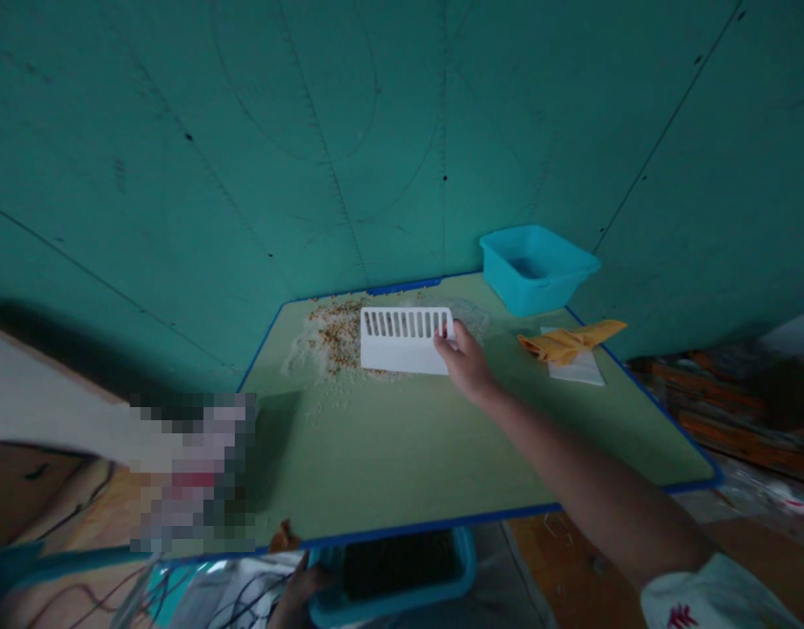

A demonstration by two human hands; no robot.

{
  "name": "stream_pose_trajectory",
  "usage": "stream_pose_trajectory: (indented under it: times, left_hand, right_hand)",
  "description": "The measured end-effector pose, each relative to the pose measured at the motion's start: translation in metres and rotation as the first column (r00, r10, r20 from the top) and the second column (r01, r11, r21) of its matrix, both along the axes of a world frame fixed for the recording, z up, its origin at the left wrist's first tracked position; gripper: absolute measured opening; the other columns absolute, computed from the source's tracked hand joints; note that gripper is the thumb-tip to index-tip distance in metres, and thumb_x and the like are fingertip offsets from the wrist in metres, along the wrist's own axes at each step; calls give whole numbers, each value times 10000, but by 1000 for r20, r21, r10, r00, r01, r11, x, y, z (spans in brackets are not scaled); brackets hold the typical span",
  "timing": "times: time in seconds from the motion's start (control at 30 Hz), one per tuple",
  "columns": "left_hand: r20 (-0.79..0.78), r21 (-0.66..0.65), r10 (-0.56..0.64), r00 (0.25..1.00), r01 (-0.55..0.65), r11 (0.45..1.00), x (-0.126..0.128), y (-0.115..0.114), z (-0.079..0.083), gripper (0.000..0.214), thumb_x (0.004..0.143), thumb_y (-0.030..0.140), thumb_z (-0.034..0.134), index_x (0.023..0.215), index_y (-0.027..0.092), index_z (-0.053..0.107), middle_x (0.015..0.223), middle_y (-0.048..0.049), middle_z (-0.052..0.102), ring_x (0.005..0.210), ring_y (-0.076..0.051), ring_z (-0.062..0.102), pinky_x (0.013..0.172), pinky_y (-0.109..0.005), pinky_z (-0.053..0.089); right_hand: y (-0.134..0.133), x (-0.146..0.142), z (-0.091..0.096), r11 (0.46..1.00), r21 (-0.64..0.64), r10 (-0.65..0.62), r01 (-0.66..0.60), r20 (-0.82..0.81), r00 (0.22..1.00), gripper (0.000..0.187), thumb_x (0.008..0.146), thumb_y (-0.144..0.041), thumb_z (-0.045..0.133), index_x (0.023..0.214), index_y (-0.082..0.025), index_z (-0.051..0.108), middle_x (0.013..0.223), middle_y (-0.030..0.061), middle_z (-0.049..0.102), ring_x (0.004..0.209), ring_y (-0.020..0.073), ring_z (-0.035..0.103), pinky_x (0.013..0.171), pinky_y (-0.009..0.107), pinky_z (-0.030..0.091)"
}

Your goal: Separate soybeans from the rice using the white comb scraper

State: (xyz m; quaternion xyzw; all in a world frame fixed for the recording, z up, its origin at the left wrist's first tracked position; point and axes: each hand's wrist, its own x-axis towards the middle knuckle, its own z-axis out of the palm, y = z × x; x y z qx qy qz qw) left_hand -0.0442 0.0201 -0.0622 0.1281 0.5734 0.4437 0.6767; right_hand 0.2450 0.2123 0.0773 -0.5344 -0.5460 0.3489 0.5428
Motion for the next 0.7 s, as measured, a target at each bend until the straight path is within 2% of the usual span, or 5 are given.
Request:
stream_pose_trajectory:
  times: [0.1, 0.13, 0.3, 0.5, 0.7]
  left_hand:
    - [-41, -49, -35, 999, 33, 998, 0, 1, -5, 174, 565, 99, 711, 540, 202, 572, 462, 57, 558, 622, -200, 590, 711, -429, 485]
    - [-50, -59, -44, 998, 41, 997, -1, 1, -5, 155, 576, 111, 706, 561, 200, 580, 480, 57, 569, 611, -192, 591, 692, -412, 486]
    - [-92, -94, -84, 992, 75, 993, -11, 2, -2, 324, 353, 5, 734, 496, 240, 564, 351, 75, 493, 473, -203, 547, 560, -369, 490]
    - [-163, -91, -113, 980, 99, 991, -16, 5, 2, 274, 398, 113, 747, 532, 291, 586, 334, 59, 486, 580, -260, 604, 610, -398, 515]
    - [-182, -101, -126, 975, 109, 989, -15, 4, -3, 322, 382, 3, 764, 469, 243, 569, 364, 50, 526, 512, -202, 562, 615, -378, 502]
  right_hand:
    - [-1, -1, -1, 1000, 12, -6, 6, -3, 1000, 144, 740, -367, 515, 749, -236, 456, 673, -8, 492, 629, 180, 476, 601, 316, 350]
    - [-1, -1, -1, 1000, 21, -15, 15, -7, 1000, 142, 741, -365, 515, 748, -237, 454, 682, -4, 498, 637, 183, 482, 604, 318, 355]
    - [-1, -1, -3, 1000, -13, 17, -17, 3, 1000, 153, 749, -372, 524, 730, -243, 445, 655, -8, 489, 615, 179, 477, 583, 313, 358]
    - [1, -2, -11, 999, -14, 49, -50, -20, 999, 181, 748, -400, 521, 753, -228, 468, 672, -11, 502, 635, 170, 475, 594, 304, 361]
    - [-1, -5, -14, 991, -77, 103, -108, -64, 993, 160, 739, -377, 528, 768, -227, 479, 650, -21, 491, 634, 168, 472, 591, 302, 354]
